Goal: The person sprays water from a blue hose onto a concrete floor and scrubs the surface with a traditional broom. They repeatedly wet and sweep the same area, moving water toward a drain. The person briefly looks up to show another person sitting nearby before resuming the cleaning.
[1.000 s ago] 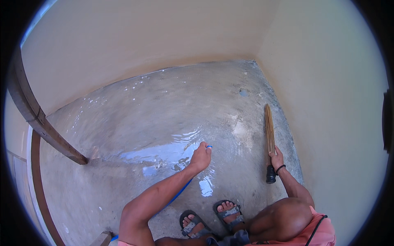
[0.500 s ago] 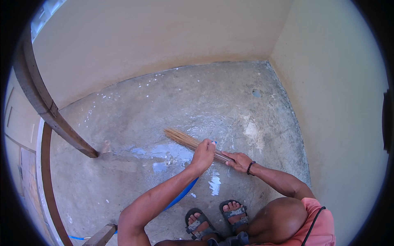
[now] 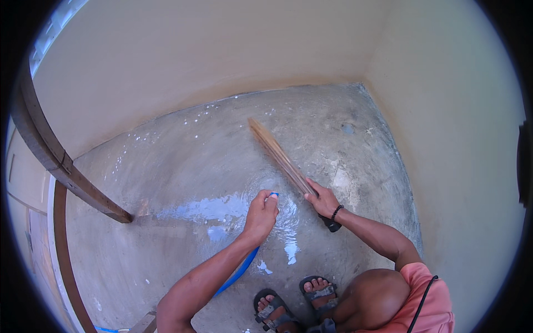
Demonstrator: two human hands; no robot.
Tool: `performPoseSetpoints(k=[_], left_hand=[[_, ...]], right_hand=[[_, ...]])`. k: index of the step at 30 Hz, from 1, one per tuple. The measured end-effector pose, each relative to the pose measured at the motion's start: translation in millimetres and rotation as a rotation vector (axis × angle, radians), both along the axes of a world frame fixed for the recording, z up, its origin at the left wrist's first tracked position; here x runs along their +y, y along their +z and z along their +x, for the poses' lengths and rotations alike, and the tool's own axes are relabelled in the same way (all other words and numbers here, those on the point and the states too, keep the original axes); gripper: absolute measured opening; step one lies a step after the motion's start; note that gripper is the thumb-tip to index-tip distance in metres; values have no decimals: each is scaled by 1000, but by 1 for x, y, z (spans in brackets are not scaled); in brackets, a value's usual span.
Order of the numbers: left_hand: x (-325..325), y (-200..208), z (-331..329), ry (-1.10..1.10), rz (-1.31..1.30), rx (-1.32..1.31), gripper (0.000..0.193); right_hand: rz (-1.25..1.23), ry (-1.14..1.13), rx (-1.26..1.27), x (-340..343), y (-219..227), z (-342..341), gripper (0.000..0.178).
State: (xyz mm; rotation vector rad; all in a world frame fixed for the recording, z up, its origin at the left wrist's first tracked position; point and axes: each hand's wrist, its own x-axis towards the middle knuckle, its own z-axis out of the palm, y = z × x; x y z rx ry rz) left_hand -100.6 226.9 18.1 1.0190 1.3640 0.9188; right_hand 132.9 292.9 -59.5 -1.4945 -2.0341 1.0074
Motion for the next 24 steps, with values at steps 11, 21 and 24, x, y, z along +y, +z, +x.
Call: performPoseSetpoints(k=[11,21,24], left_hand=[[-10,16,-13,73,-151,-63,31],[15,-25,5,-160,-134,43,38],[30,-49,21,-231,-151,120,40]], right_hand=[[-148,-7,-193,145,-38,-77,61],[59,-732,87,147,-80,53,58],[64,-451,136,107,-65,43,61]])
